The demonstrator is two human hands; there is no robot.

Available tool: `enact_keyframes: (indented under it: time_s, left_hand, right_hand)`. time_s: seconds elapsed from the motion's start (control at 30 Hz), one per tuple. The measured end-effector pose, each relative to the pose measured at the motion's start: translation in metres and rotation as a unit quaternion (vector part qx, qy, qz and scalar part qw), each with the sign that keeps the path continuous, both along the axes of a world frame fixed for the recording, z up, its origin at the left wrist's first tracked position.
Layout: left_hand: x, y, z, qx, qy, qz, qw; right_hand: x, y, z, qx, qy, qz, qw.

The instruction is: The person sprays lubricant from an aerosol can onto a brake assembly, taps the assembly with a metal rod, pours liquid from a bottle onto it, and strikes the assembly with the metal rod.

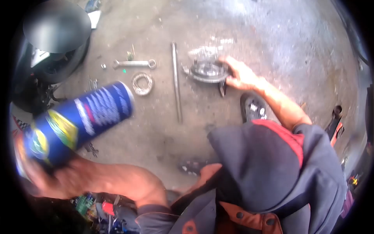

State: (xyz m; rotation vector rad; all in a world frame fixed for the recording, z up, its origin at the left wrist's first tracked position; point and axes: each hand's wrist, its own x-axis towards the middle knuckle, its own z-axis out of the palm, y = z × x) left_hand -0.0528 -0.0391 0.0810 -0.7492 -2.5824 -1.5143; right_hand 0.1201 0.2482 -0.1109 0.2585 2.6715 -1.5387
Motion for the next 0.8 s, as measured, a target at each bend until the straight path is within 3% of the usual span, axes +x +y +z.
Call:
enact_keyframes:
  time_s: [0.13, 0.3, 0.33, 0.43, 0.47, 0.53, 0.6, 0.63, 0.67, 0.77, 0.8]
  left_hand:
    - [-0.025, 0.029, 0.005, 0.112, 0.079, 0.027, 0.990]
    - [-0.030, 0.031, 0.077, 0.170, 0.084, 0.007, 0.982]
    - [-0.027, 0.032, 0.072, 0.154, 0.071, 0.003, 0.985]
    - [-0.013, 0.043, -0.001, -0.054, -0.192, 0.007, 0.980]
    - [-0.003, 0.038, -0.019, -0.075, -0.171, -0.017, 0.982]
    - [0.003, 0.038, -0.033, -0.092, 0.044, -0.109, 0.989]
    - [0.005, 0.038, -0.020, -0.049, -0.004, -0.117, 0.992]
    - [0.005, 0.037, -0.014, -0.098, -0.028, -0.122, 0.987]
    - [0.001, 0.036, -0.018, -0.144, 0.005, -0.152, 0.978]
    - [0.008, 0.034, -0.030, -0.142, -0.054, -0.137, 0.979]
    - [0.010, 0.037, -0.035, -0.148, -0.010, -0.158, 0.976]
  right_hand:
    - [-0.004, 0.004, 0.005, 0.008, -0.026, 0.020, 0.999]
    - [0.003, -0.008, 0.005, -0.007, -0.047, 0.001, 0.999]
    - [-0.002, 0.000, 0.008, -0.014, -0.047, 0.002, 0.999]
    - [-0.003, 0.002, -0.001, 0.013, 0.012, -0.003, 1.000]
    - [-0.002, 0.001, -0.005, 0.019, 0.018, 0.006, 1.000]
    - [-0.004, 0.009, -0.003, 0.017, 0.005, -0.007, 1.000]
    - [0.002, -0.002, 0.000, 0.012, 0.011, 0.005, 1.000]
    - [-0.001, -0.001, 0.008, -0.015, -0.037, 0.001, 0.999]
    - [-0.007, 0.008, 0.005, 0.007, -0.002, 0.004, 1.000]
    - [-0.002, 0.001, -0.006, 0.021, 0.053, 0.005, 0.998]
    - [0.000, 0.000, -0.001, 0.017, -0.004, 0.006, 1.000]
